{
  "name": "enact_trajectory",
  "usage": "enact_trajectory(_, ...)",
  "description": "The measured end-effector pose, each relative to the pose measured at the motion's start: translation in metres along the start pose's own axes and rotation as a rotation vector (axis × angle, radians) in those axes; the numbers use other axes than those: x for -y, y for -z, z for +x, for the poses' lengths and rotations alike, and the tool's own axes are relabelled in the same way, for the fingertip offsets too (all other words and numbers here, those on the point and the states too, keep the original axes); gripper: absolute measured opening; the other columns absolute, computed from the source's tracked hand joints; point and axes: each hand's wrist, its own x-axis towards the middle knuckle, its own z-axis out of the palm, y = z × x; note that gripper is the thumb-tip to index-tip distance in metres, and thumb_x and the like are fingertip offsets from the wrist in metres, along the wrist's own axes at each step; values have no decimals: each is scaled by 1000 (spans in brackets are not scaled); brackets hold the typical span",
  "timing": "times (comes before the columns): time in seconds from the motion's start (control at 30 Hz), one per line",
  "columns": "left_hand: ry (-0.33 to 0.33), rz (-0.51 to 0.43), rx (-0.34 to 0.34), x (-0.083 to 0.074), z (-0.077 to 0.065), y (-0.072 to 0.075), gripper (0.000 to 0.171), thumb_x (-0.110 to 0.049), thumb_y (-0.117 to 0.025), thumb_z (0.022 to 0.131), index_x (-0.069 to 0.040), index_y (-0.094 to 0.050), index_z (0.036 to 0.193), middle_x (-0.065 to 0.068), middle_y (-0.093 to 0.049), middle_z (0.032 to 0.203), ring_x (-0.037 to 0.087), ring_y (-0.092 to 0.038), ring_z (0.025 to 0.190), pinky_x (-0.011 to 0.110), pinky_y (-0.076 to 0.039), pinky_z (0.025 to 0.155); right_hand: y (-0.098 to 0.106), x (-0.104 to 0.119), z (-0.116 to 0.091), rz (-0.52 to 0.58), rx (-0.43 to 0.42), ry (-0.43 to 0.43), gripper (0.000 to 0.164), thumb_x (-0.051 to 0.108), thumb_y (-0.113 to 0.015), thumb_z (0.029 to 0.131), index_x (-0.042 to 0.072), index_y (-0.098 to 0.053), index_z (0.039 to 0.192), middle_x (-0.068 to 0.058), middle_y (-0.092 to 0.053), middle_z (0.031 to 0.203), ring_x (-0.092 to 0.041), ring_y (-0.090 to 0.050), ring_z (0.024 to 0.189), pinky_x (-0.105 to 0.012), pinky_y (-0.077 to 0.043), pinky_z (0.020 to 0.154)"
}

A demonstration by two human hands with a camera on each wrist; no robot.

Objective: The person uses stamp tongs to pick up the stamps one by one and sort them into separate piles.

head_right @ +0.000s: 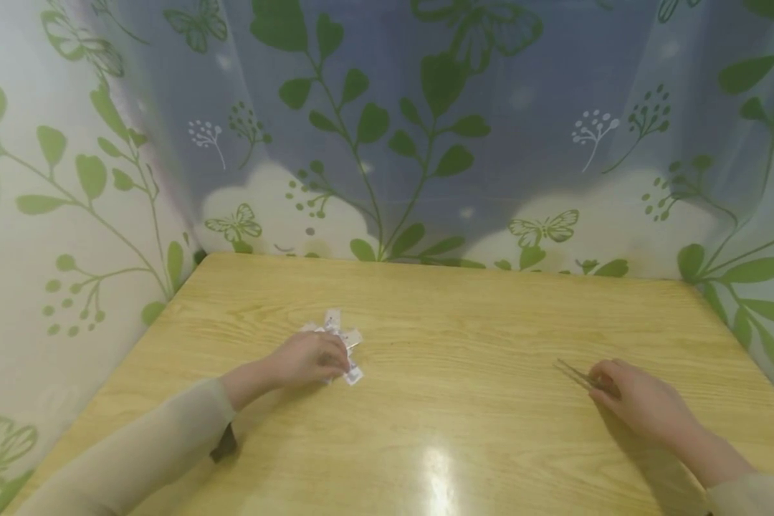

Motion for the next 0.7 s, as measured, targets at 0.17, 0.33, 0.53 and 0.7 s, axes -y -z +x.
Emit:
enact_trajectory(0.17,-4,-8,2,0,1,0,6,-17,-72,89,-16,-76,94,-9,-66,98,9,-61,89,29,-50,80,-1,-3,0,-5,-23,22,17,9,-76,82,7,-65,95,7,-60,81,-6,-56,67,-29,-47,55)
enact_trajectory(0.33,-17,-7,-5,0,1,0,6,-17,-72,88,-16,-76,93,-8,-66,97,9,-61,88,28,-50,79,1,-5,1,7,-98,79,22,-1,-76,78,3,-64,96,6,-58,81,-3,-53,67,-27,-47,55)
enact_trajectory(0.53,-36,13,-18,2,1,-1,5,-17,-73,88,-16,-76,92,-9,-67,96,8,-61,88,28,-50,80,15,1,5,81,-187,152,21,-8,-71,81,0,-62,98,4,-56,82,3,-45,62,-24,-40,48)
enact_trajectory(0.7,-44,16,-30,3,2,-2,4,-17,-73,87,-17,-76,90,-10,-67,95,7,-61,86,27,-50,78,35,11,13,105,-177,122,15,0,-66,89,1,-61,104,-4,-66,90,2,-53,69,-26,-46,52)
